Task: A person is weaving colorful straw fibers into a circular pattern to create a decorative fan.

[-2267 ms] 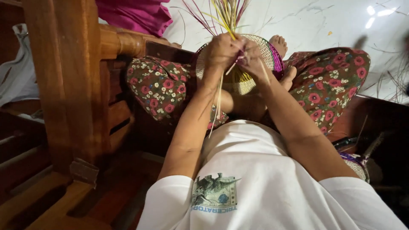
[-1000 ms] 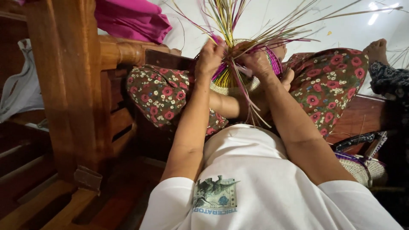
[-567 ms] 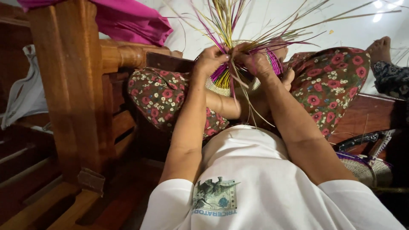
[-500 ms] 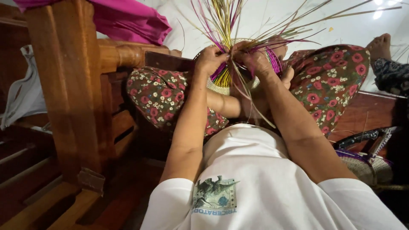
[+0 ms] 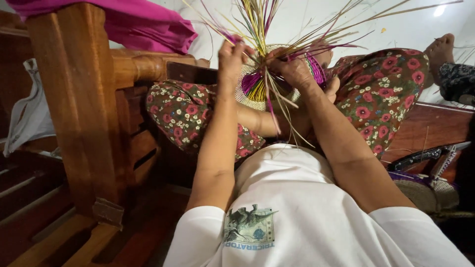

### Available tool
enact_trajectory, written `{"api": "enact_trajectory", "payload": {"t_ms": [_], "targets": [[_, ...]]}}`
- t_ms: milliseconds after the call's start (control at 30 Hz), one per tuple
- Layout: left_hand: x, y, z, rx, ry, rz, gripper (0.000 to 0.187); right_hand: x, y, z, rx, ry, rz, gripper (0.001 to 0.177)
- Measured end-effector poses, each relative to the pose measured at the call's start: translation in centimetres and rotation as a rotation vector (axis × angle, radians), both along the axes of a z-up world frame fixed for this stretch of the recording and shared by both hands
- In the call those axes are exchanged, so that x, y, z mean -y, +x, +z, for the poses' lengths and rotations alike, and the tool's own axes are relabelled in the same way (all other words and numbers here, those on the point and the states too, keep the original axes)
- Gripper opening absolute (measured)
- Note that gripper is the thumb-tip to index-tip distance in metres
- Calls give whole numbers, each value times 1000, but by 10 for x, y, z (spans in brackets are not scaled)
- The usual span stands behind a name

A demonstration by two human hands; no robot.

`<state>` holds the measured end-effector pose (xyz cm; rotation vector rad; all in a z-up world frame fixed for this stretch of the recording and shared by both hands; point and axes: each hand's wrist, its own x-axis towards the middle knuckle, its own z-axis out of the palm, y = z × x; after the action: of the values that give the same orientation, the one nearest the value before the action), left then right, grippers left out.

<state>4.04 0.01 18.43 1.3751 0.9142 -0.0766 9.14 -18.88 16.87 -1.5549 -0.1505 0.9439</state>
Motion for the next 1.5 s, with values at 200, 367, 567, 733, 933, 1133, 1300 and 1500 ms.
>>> {"api": "enact_trajectory", "payload": {"t_ms": [200,367,567,733,933,1133,1300,1500], "targets": [[-52,1,-28,549,14,416,29,1,4,-19,220,60,66,8],[-25,-23,-24,-189,126,-58,30,-2,5,13,-32,-5,7,9],[8,-25,-42,-250,276,-551,20,-1,5,19,-93,-131,32,13],[13,-27,-41,-257,425,-585,7,-1,4,20,-149,-107,-16,12],[22,-21,-14,-57,649,-594,14,-5,9,-10,-69,-70,-22,8],[20,-11,-11,-310,176,-389,25,-12,19,13,28,-149,52,11],[17,-16,-8,-412,353,-580,33,-15,33,15,-219,-216,58,8],[28,-15,-7,-481,473,-469,44,-9,37,29,-167,-133,128,13]]}}
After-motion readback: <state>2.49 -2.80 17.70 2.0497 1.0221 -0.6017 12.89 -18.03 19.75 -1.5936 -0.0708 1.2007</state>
